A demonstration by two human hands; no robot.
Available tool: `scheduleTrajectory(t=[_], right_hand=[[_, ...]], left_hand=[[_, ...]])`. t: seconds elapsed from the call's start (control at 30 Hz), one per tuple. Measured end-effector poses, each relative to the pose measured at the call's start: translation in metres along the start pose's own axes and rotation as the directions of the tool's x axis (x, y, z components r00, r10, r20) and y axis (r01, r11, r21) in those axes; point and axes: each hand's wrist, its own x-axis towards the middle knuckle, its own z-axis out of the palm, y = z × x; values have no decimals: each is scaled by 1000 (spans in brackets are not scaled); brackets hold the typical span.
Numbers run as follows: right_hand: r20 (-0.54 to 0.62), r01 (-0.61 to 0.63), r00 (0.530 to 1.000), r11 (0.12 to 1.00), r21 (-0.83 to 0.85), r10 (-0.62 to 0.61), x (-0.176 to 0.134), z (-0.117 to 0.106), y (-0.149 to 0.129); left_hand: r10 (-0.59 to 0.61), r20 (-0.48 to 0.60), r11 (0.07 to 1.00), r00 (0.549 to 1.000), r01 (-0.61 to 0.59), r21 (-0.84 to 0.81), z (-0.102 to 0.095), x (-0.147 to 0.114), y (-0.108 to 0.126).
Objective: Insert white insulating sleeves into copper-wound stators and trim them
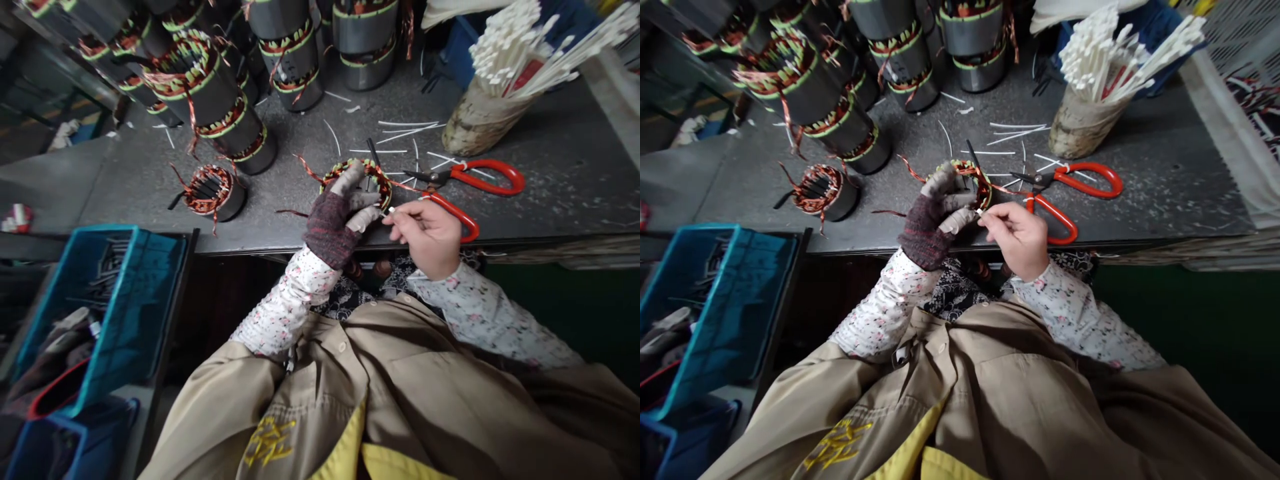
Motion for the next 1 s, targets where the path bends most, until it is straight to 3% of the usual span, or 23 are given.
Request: scheduleTrajectory(t=[0.07,0.2,0.37,0.57,0.67,0.8,0.87,1.0], right_hand=[[-9,-47,999,999,-2,47,3,2,-5],[13,-21,1000,1000,-1,21,1,-4,-14],[1,-1,1000,991,-133,1,7,1,-6],[104,70,994,967,-246,-45,18,-1,-1],[189,175,976,898,-403,-106,17,-6,-13],[186,259,965,772,-581,-184,18,-7,-25],[248,264,958,782,-564,-145,19,-7,-27],[330,178,940,943,-279,-80,21,-18,-37]], left_hand=[[-11,-19,1000,1000,11,-3,0,-1,0],[-13,-32,1000,999,14,17,-5,1,1],[-30,-33,999,999,29,-38,-9,3,1],[134,14,989,991,-133,-60,-13,4,-4],[155,25,987,988,-155,35,-14,5,-5],[165,-14,984,986,-164,69,-14,5,-4],[170,-17,984,985,-169,60,-13,5,-3],[156,-13,983,988,-154,102,-12,6,1]])
